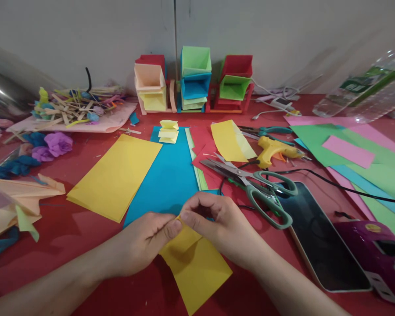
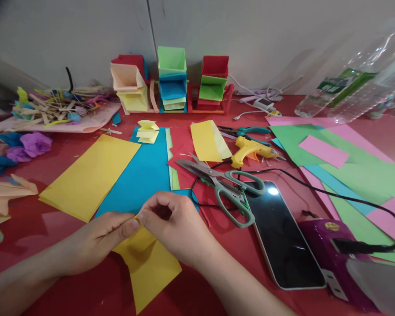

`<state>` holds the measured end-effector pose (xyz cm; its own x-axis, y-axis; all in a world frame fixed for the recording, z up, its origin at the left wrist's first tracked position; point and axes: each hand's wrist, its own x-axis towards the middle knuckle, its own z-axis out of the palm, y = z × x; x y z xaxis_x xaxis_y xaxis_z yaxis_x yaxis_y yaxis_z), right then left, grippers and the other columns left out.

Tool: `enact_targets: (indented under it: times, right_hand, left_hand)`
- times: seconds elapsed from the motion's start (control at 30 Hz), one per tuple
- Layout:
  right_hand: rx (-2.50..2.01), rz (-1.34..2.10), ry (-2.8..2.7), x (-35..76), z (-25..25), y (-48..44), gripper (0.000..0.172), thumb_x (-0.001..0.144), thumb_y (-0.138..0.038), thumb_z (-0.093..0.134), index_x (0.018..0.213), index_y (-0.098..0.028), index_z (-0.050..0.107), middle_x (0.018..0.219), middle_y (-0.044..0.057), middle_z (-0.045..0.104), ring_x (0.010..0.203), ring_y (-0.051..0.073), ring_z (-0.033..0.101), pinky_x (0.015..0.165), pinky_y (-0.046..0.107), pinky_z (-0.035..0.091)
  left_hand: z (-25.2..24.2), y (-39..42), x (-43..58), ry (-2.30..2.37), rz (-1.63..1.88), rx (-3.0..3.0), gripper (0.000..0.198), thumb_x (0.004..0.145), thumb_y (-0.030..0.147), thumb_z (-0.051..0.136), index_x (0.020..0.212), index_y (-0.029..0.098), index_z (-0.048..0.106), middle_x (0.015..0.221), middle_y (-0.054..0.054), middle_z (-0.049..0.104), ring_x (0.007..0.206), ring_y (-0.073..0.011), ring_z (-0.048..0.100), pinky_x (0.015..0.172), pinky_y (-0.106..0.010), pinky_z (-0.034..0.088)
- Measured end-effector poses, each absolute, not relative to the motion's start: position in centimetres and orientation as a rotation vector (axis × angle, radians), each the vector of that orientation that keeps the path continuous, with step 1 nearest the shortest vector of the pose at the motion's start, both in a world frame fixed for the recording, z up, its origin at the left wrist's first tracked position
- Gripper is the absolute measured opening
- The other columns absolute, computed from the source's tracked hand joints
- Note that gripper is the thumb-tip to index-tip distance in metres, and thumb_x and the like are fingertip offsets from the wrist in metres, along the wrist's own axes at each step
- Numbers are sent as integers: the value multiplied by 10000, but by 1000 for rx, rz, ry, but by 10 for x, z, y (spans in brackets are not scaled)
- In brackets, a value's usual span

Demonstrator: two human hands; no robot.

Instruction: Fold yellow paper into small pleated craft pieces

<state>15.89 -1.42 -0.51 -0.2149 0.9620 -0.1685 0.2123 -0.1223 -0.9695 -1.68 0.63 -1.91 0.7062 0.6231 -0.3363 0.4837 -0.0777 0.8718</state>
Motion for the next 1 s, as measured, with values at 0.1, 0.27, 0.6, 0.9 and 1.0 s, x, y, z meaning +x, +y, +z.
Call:
enact_targets:
  times: [0.1, 0.27, 0.6, 0.9, 1.0]
  right_hand:
    - [-1361, 1420, -1499, 158, -5, -15, 115, 765, -257, 581, 703, -167, 617, 677, -11, 613, 626, 99, 511, 559, 208, 393]
    - [-1431, 1416, -1498, 157, -2, -14, 152, 784, -238, 554, 665, -167, 616, 646, -19, 601, 612, 93, 498, 542, 196, 381]
    - [-1510, 1432, -1367, 166, -5, -12, 193, 742, -363, 595, 702, -175, 597, 601, -21, 520, 530, 87, 433, 456, 204, 315]
    - [-1505, 1530, -1436, 167, -4, -11, 152, 745, -308, 585, 705, -172, 638, 588, -27, 519, 525, 79, 410, 469, 206, 316]
    - [-1499, 1512, -1460, 175, -3, -7, 167, 753, -306, 579, 695, -163, 642, 601, -21, 539, 557, 88, 458, 503, 211, 351]
  left_hand:
    - [-22, 5, -16, 904, 131, 1708, 335, 892, 349, 325, 598, 191, 298, 584, 55, 235, 520, -92, 227, 451, -214, 205]
    - [-20, 5, -19, 888, 95, 1726, 306, 880, 355, 357, 624, 190, 334, 615, 51, 280, 554, -96, 268, 487, -205, 260]
    - [-15, 4, -20, 912, 35, 1287, 305, 872, 449, 372, 753, 182, 461, 671, -20, 677, 633, -159, 651, 585, -249, 484]
    - [-14, 4, -20, 901, 0, 1379, 276, 877, 392, 399, 716, 177, 460, 655, -35, 705, 612, -157, 664, 556, -229, 491]
    - [-12, 5, -21, 886, -4, 1376, 300, 876, 405, 393, 724, 167, 494, 679, -47, 709, 613, -156, 662, 554, -227, 489]
